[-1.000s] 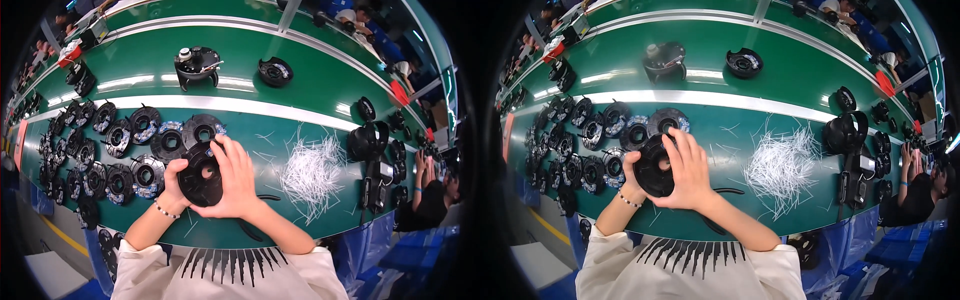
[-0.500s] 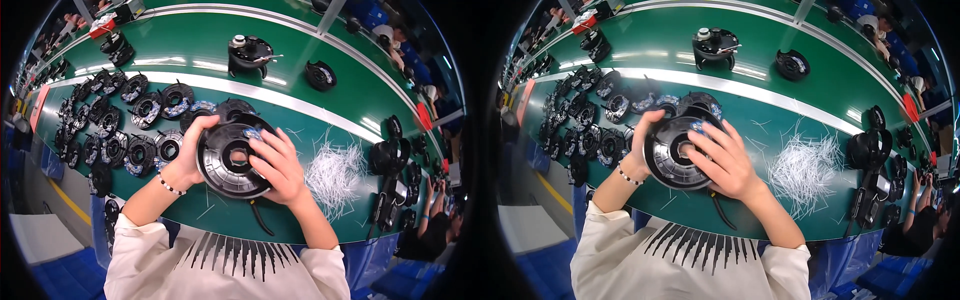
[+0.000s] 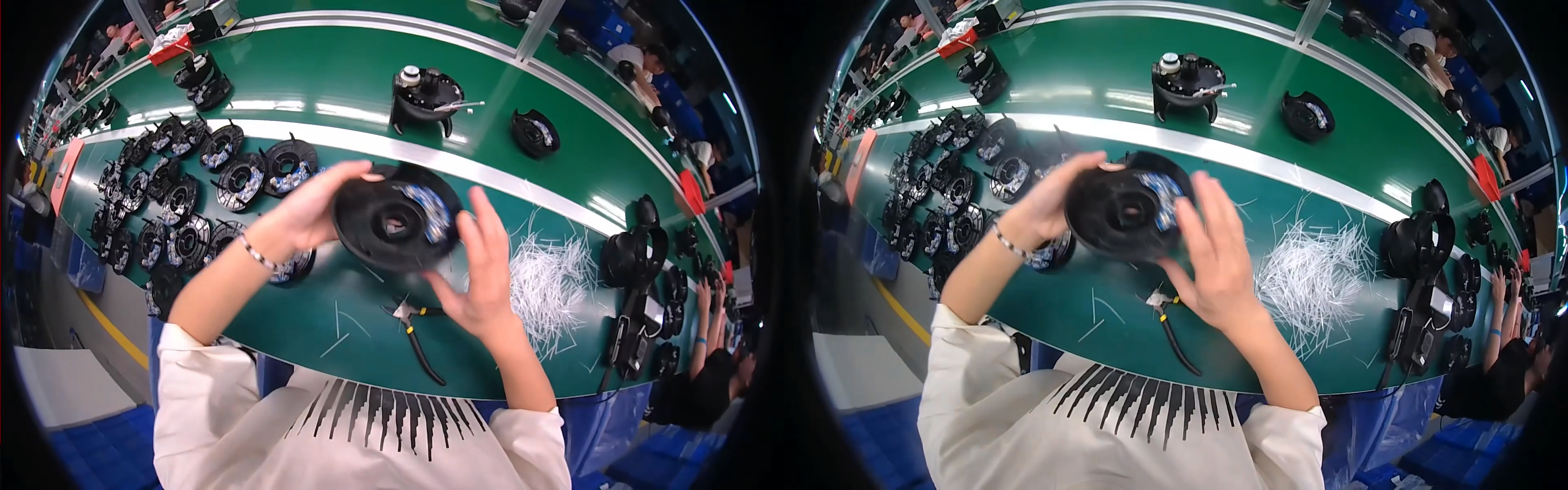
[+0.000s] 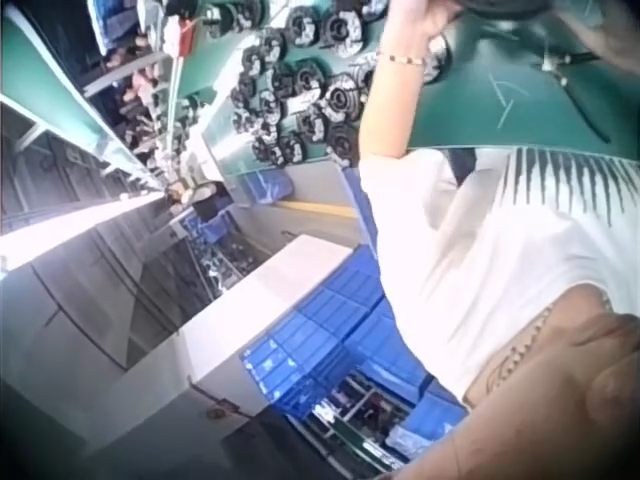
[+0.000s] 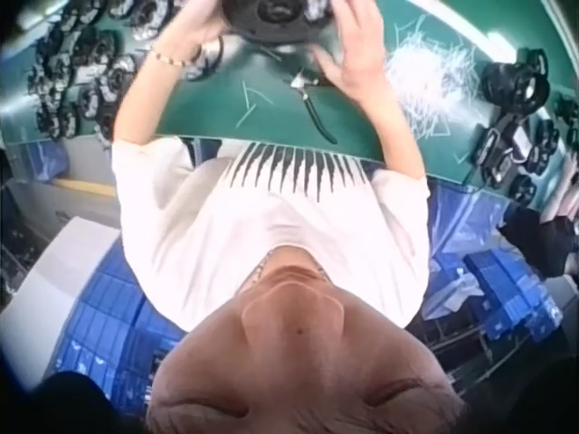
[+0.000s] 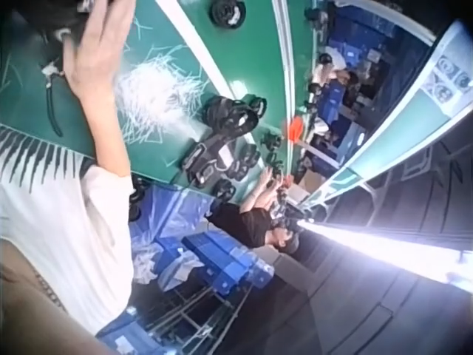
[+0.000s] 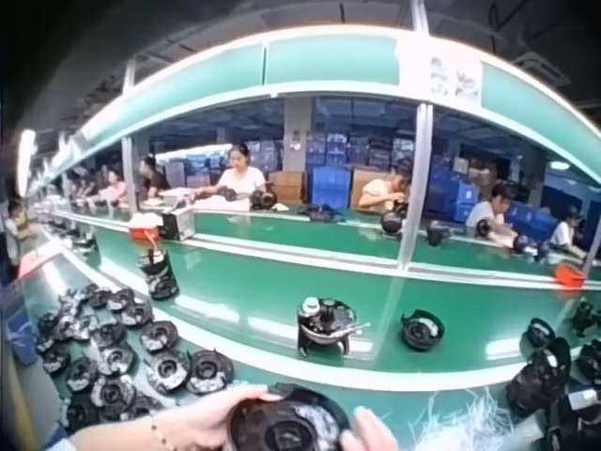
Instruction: Trimming excess plastic from circular lighting fixture housings using pliers on an assembly line.
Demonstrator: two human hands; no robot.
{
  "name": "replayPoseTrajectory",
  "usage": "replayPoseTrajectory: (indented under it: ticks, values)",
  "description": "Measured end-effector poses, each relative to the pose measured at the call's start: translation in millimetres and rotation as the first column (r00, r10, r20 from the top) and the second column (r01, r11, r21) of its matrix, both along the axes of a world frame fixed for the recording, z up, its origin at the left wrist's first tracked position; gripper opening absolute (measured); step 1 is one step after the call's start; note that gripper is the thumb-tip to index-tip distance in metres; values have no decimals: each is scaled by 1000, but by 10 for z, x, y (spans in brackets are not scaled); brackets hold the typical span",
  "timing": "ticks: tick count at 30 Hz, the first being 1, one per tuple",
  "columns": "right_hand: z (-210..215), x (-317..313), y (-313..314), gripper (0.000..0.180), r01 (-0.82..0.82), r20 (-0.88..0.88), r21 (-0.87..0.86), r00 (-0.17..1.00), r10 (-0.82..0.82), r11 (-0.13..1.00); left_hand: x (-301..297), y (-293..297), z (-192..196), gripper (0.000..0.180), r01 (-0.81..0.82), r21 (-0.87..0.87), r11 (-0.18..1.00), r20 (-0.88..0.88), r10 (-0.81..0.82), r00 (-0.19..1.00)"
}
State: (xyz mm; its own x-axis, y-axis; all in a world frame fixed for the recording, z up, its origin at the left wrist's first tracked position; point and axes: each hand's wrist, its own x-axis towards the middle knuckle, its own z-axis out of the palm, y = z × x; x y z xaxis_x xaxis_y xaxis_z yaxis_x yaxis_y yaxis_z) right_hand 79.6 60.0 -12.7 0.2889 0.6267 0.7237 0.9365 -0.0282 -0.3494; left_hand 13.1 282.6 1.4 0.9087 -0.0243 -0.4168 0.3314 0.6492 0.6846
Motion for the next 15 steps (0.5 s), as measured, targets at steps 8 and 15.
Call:
replayPoseTrajectory:
  ticks: [8, 15]
  values:
    - [-167, -547, -629, 105, 4, -165, -806, 959, -230, 592, 1017, 1576, -486, 34, -417, 218, 882, 171, 386, 907]
    - [-223, -689, -735, 96, 39, -84, -891, 965, -250, 452, 1454, 1948, -893, 33, -661, 309, 684, 113, 664, 739]
